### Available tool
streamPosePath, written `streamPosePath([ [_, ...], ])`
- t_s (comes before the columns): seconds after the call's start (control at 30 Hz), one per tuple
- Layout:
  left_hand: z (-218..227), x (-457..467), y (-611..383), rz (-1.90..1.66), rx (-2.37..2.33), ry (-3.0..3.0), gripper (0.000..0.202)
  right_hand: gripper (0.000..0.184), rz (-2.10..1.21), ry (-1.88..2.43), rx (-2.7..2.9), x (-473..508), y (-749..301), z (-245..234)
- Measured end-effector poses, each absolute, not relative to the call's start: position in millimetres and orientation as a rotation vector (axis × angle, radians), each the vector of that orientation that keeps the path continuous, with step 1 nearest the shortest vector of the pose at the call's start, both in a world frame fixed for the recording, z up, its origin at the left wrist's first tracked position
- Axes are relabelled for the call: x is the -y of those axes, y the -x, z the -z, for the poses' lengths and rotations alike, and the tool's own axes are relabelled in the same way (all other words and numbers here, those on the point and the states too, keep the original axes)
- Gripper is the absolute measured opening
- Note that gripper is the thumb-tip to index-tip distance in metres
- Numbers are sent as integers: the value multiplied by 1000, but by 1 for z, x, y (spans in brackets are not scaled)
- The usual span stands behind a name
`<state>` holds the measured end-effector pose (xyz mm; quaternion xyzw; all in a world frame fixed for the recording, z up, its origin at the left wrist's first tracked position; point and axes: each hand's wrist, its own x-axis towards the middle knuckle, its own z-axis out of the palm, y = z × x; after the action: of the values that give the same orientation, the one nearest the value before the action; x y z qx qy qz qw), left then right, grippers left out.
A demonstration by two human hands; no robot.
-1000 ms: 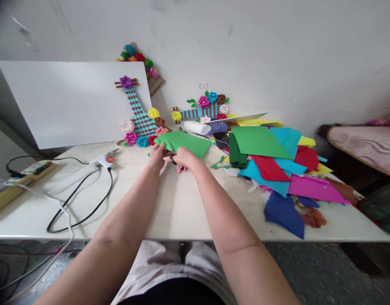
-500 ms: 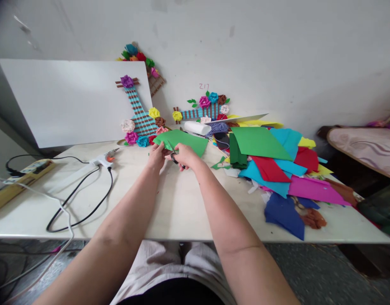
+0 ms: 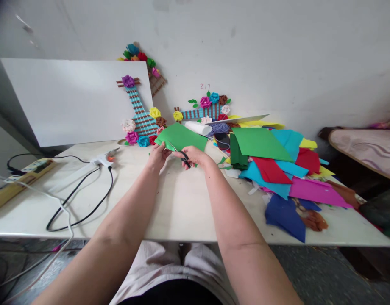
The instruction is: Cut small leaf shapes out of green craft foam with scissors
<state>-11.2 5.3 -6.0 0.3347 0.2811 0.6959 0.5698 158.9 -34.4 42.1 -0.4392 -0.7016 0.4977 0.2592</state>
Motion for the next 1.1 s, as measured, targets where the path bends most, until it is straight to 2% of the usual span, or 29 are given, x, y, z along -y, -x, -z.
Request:
streamPosePath([
  [0.17,9,-9,13,-1664,-620,-771,21,42,-1523,1058,1883,20,-166,-30],
  [0.43,11,-12,12,-1596,-605,-744,4,40,-1635,1034,1930,12,-176,-24],
  [0.93,4,-4,8,-1548,-669,-715,7,31,-1640,942,1810,27,-175,-19],
  [1.1,4,-1,6,-1544,-667,-776,17,27,-1583,982,1759,31,-170,-20],
])
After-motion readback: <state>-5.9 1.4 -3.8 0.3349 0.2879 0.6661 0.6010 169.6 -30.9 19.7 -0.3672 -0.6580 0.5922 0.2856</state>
